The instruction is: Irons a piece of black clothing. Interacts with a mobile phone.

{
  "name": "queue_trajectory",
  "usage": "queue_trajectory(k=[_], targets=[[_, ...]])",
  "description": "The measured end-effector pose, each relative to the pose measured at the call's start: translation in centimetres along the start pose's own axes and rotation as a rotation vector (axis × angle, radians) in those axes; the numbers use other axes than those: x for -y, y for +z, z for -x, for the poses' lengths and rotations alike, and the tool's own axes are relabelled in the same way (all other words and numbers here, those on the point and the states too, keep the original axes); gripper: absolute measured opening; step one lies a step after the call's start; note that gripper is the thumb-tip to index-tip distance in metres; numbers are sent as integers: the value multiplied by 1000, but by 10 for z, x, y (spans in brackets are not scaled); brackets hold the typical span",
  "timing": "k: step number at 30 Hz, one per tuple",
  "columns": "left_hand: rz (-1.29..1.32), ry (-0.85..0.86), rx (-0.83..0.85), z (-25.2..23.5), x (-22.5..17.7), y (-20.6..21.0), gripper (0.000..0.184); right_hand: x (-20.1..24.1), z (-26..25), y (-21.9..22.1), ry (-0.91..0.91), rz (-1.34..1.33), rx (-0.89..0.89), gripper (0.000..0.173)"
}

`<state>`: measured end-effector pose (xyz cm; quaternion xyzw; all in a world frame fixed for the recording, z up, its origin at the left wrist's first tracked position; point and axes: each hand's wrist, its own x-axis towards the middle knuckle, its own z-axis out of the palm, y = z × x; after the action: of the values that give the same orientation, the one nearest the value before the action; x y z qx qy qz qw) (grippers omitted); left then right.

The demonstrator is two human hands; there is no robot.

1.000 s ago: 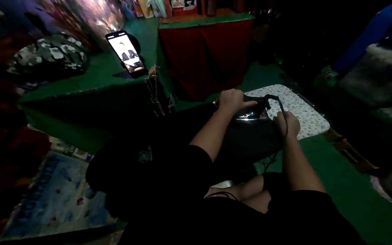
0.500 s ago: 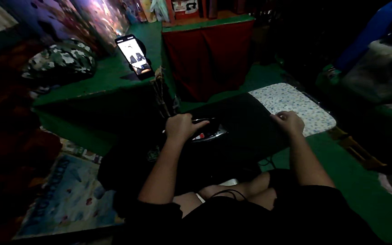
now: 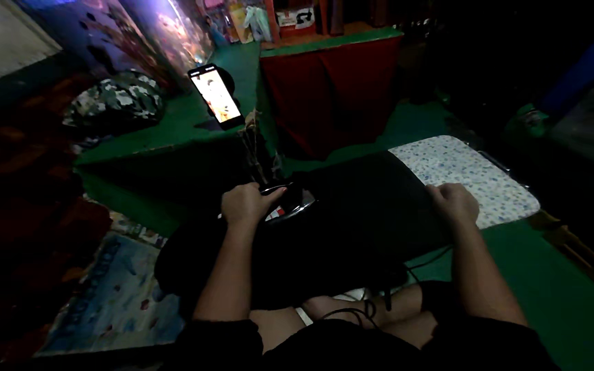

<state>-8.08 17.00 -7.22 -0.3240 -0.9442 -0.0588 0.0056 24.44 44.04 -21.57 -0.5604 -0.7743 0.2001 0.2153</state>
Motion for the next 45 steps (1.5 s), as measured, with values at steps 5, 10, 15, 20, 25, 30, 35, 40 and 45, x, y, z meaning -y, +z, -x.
queue_trajectory(k=[5,10,15,20,25,30,35,40,45], targets=[[-25,201,18,-38,-65,15,73,0,-3,-1,-22,10,20,56],[-7,387,72,-66,-156,26,74,3,-9,2,-55,32,13,51],[22,555,83,-86,-236,44,74,8,-12,1,-42,51,21,48],[40,627,132,-93,-276,48,73,13,-12,-1,10,51,31,46],[20,682,157,-92,-266,43,71,7,-14,3,-14,48,22,41],[25,645,187,-75,-220,31,70,2,-14,4,-16,40,21,44],[8,545,151,-53,-129,24,72,2,-15,1,-17,21,50,48],[-26,334,133,-27,-22,10,71,3,-6,-2,-7,4,54,49],[8,103,65,-1,91,-2,70,-2,0,-1,-22,13,42,50]])
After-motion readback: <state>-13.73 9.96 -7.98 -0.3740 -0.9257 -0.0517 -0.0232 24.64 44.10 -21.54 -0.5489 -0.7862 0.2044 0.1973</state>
